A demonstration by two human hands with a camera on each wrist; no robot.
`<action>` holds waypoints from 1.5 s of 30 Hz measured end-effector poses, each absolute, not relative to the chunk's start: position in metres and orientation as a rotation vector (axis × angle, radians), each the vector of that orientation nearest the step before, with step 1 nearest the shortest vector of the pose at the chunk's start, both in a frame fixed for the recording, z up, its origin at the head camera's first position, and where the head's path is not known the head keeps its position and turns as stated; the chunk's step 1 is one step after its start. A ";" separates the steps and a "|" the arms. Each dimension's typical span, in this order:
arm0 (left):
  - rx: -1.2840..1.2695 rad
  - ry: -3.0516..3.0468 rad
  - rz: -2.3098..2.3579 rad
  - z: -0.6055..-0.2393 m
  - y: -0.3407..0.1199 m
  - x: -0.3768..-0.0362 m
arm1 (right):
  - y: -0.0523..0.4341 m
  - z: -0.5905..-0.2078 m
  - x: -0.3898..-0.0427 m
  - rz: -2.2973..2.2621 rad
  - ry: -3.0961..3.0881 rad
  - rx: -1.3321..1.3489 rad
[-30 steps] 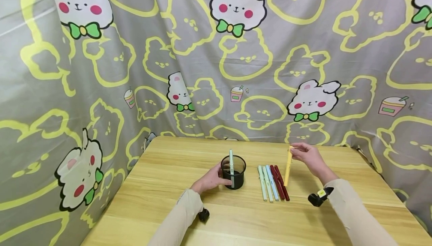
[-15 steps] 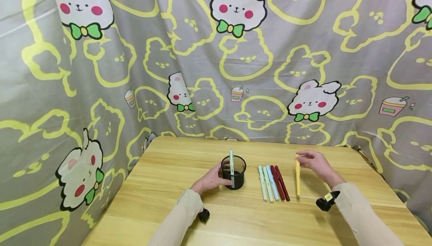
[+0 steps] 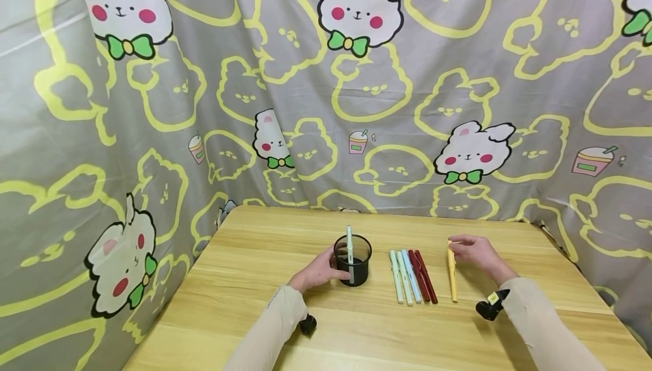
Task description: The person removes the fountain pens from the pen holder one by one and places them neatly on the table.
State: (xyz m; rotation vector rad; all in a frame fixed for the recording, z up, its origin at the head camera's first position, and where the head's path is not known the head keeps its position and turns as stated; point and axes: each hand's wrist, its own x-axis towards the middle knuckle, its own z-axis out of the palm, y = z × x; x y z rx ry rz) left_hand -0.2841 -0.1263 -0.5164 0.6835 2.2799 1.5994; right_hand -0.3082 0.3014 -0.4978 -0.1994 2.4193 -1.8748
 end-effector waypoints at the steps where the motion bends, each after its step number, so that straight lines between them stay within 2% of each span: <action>1: 0.686 2.279 1.597 -0.516 -0.126 -0.284 | 0.301 -0.499 -0.309 -1.867 2.422 -0.203; 28: 0.737 2.249 1.621 -0.518 -0.127 -0.286 | 0.271 -0.507 -0.320 -1.767 2.409 -0.229; 37: 0.721 2.250 1.621 -0.518 -0.128 -0.286 | 0.270 -0.508 -0.320 -1.745 2.386 -0.406; 45: 0.711 2.262 1.606 -0.517 -0.127 -0.285 | 0.264 -0.515 -0.323 -1.588 2.514 -0.242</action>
